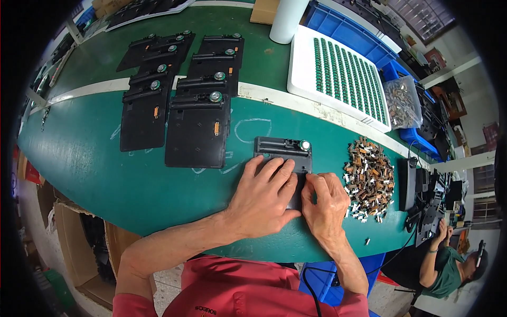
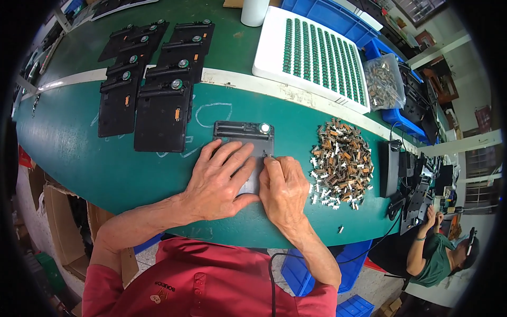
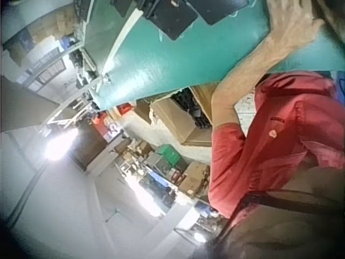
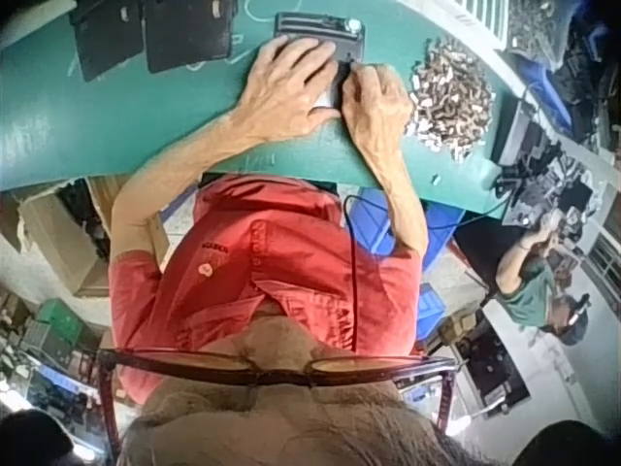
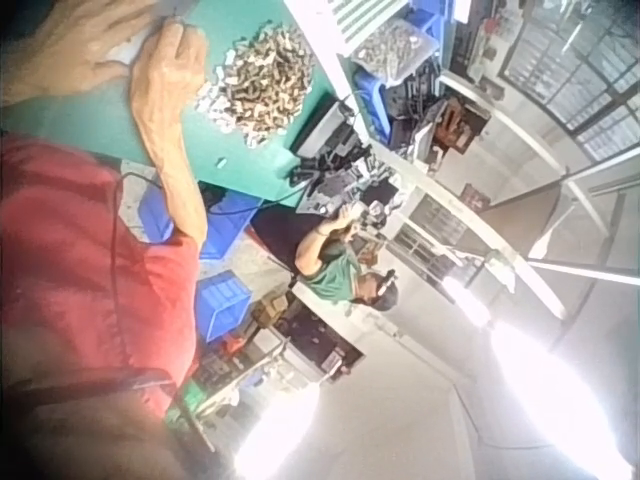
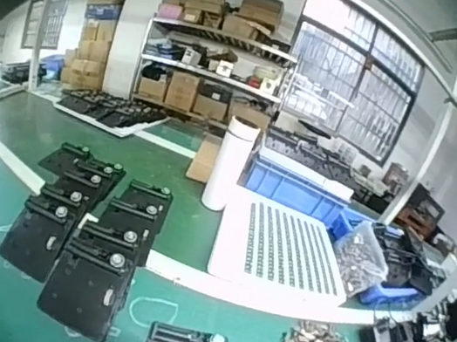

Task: The person assembles electronic parts into black plastic housings by hand, taking components from a component tray and inserting them into the housings.

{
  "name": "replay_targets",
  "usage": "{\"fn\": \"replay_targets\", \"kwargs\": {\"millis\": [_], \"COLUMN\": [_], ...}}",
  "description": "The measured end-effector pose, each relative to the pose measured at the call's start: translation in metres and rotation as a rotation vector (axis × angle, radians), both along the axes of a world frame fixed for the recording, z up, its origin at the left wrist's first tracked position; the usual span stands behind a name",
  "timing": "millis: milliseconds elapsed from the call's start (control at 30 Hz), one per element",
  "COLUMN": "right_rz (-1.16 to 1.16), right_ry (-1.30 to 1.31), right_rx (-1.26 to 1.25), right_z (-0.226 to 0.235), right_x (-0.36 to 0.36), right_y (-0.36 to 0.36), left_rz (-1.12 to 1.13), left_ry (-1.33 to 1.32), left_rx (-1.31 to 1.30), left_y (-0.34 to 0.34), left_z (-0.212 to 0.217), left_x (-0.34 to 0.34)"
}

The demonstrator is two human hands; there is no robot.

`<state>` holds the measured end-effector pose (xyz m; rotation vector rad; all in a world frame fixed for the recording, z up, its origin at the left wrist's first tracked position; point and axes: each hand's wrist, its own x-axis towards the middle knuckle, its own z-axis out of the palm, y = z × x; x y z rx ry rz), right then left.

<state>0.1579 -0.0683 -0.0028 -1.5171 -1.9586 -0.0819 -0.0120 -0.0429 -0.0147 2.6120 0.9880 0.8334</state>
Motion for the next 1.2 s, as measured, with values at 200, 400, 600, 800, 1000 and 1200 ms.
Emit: {"fn": "replay_targets", "kwargs": {"millis": [200, 400, 600, 800, 1000, 1200], "right_rz": [0.025, -0.053, 0.187, 0.245, 0.231, 0.191], "right_ry": [0.209, 0.455, 0.177, 0.109, 0.249, 0.231], "right_rx": [-0.222, -0.372, -0.413, -0.402, -0.449, -0.497], "right_z": [0.009, 0.028, 0.036, 0.024, 0.021, 0.031], "right_x": [-0.002, 0.014, 0.019, 0.019, 0.021, 0.020], "right_y": [0.001, 0.003, 0.011, 0.020, 0.021, 0.021], "left_rz": [0.002, -0.007, -0.011, -0.015, -0.021, -0.017], "left_ry": [0.008, 0.001, 0.006, 0.003, -0.005, -0.015], "left_rx": [0.000, -0.003, -0.003, -0.015, -0.014, -0.010], "left_y": [0.000, 0.001, 0.001, 0.001, 0.001, 0.001], "left_z": [-0.001, 0.000, 0.000, -0.001, -0.002, -0.002], "left_x": [-0.001, -0.001, 0.000, 0.000, 0.000, 0.000]}}
